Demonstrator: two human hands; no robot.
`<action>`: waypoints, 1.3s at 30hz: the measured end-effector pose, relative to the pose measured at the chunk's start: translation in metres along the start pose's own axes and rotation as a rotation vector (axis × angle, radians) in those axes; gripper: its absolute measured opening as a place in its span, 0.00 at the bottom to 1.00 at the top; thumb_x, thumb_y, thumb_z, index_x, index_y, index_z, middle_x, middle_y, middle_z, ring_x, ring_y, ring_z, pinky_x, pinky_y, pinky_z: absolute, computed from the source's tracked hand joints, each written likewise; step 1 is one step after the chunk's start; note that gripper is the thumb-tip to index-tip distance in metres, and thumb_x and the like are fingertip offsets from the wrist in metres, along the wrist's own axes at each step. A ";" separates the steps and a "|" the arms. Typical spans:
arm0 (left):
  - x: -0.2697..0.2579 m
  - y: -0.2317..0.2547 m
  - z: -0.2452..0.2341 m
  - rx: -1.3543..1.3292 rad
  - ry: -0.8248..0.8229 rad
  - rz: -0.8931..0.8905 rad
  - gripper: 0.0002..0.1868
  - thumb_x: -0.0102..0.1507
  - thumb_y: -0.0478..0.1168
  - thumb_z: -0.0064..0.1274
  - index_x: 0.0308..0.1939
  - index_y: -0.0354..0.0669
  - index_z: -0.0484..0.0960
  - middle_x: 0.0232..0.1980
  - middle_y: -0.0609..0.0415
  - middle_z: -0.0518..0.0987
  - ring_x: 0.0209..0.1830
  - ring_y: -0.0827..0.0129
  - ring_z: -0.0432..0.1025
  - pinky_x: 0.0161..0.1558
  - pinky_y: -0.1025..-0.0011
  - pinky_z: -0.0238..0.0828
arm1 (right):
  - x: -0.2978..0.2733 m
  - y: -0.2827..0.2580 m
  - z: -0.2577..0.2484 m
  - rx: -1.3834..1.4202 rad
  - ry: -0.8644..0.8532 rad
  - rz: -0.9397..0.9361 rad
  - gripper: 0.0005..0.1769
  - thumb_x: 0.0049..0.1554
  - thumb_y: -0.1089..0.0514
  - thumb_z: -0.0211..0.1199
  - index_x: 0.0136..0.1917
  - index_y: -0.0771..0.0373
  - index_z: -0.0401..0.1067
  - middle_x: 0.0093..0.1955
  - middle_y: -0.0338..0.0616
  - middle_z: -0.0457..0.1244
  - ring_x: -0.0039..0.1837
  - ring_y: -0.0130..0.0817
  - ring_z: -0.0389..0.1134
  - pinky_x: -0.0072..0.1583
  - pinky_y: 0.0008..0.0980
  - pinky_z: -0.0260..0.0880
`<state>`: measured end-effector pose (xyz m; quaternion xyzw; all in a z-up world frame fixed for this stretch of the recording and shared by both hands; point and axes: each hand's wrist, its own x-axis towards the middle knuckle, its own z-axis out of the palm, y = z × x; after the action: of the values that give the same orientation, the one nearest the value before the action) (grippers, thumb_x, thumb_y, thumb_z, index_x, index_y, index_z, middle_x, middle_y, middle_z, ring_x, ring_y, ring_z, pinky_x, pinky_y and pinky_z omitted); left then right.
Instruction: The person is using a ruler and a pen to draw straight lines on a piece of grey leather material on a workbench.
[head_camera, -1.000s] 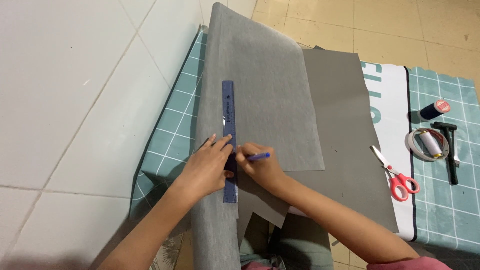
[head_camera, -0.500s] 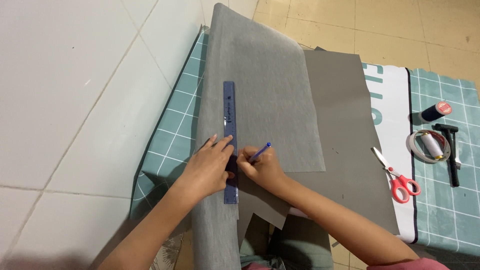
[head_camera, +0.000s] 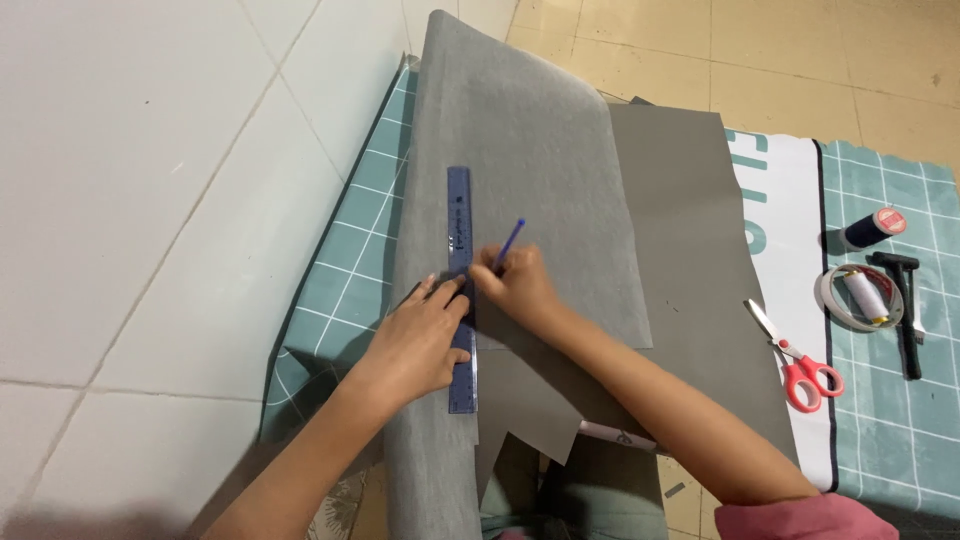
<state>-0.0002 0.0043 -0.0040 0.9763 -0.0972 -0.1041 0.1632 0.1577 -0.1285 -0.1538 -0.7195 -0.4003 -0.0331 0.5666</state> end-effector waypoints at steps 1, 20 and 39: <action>0.000 0.000 0.000 -0.002 -0.003 0.003 0.30 0.57 0.39 0.65 0.60 0.24 0.76 0.68 0.28 0.70 0.69 0.43 0.68 0.79 0.51 0.38 | 0.009 0.005 -0.001 -0.005 0.010 -0.016 0.20 0.57 0.57 0.69 0.28 0.62 0.67 0.19 0.47 0.59 0.23 0.34 0.57 0.28 0.29 0.54; 0.000 0.004 -0.005 0.038 -0.031 -0.020 0.31 0.55 0.34 0.64 0.60 0.22 0.75 0.70 0.30 0.69 0.68 0.45 0.69 0.80 0.54 0.35 | -0.050 -0.058 -0.001 -0.214 -0.057 -0.139 0.15 0.57 0.57 0.69 0.32 0.57 0.68 0.26 0.46 0.64 0.29 0.47 0.67 0.31 0.34 0.64; -0.034 0.012 0.029 -0.076 0.116 -0.013 0.29 0.61 0.41 0.59 0.62 0.25 0.73 0.71 0.26 0.67 0.74 0.33 0.59 0.77 0.40 0.37 | -0.063 -0.124 -0.148 0.004 0.560 0.112 0.29 0.74 0.48 0.34 0.78 0.70 0.56 0.52 0.67 0.68 0.52 0.53 0.73 0.57 0.50 0.76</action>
<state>-0.0415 -0.0082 -0.0209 0.9744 -0.0773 -0.0519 0.2046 0.0992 -0.2819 -0.0350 -0.7022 -0.1877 -0.1984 0.6576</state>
